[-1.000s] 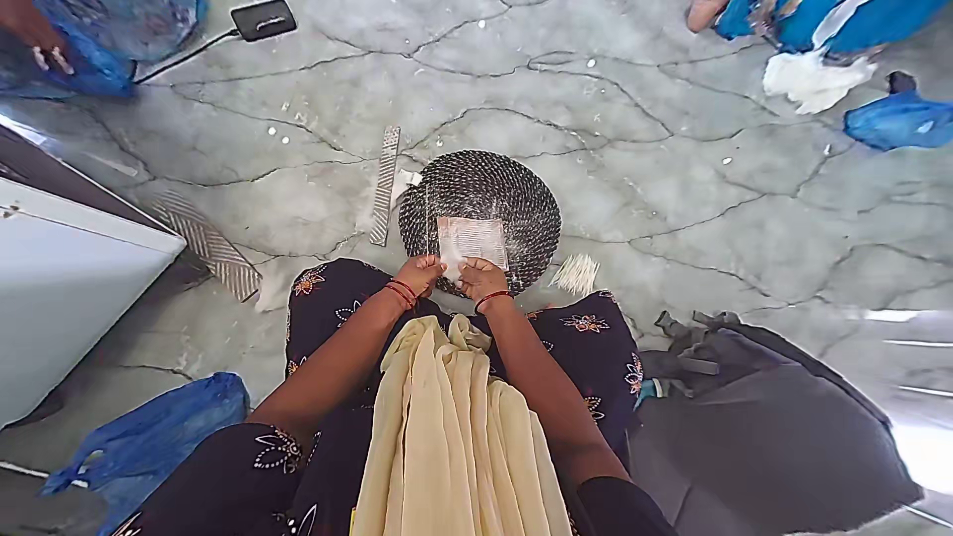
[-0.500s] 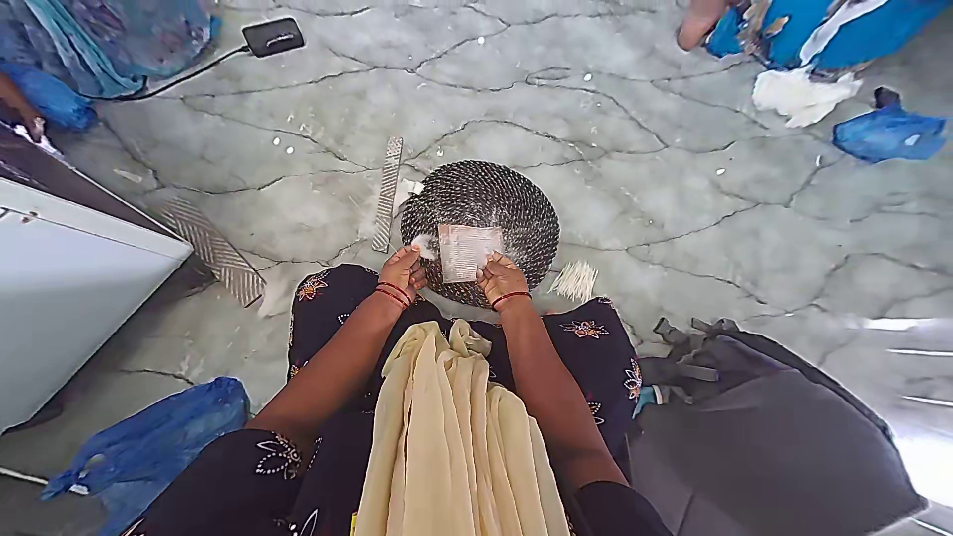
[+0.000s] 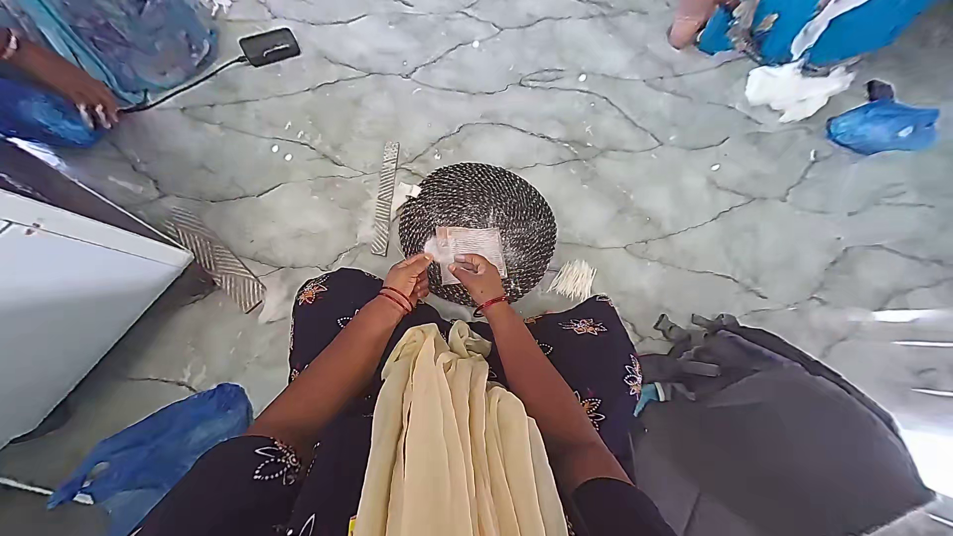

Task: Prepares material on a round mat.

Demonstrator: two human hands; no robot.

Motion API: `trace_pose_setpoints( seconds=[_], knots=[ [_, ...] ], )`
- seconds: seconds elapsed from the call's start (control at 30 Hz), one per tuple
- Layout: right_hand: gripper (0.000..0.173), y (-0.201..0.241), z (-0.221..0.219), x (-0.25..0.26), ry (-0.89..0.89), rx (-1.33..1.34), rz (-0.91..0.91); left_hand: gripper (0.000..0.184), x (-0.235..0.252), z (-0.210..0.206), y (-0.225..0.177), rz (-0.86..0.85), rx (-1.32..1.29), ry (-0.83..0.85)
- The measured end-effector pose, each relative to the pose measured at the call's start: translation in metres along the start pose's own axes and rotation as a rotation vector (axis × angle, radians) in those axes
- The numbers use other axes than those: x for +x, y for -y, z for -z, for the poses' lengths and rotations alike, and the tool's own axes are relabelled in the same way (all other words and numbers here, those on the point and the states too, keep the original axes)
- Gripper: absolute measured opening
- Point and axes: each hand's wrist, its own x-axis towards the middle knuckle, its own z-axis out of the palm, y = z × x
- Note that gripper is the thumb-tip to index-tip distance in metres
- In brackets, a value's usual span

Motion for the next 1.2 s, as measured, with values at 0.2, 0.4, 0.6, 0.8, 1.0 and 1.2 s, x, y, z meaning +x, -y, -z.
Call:
trace_pose_setpoints(
  seconds=[0.2,0.4,0.6,0.8,1.0,1.2],
  knots=[
    [0.016,-0.003,-0.006,-0.001,-0.018,0.173,-0.085,0.013,-0.002,-0.005,0.001,0.028,0.154,0.038],
    [0.030,0.005,-0.004,-0.002,-0.018,0.303,-0.204,0.010,-0.001,-0.007,-0.002,0.045,0.184,0.020],
    [0.016,-0.007,-0.006,0.004,-0.018,0.129,-0.128,0.008,0.000,-0.006,-0.001,0.058,0.261,0.071],
    [0.019,-0.006,-0.010,0.002,-0.035,0.151,-0.137,0.005,0.001,-0.007,-0.001,0.055,0.406,0.108],
    [0.019,-0.004,-0.005,0.004,-0.040,0.222,-0.178,0.004,0.000,-0.005,-0.001,0.046,0.397,0.115],
    [0.022,-0.002,-0.003,0.001,0.024,-0.034,-0.098,0.019,0.004,-0.004,0.001,0.065,0.204,0.088]
  ],
)
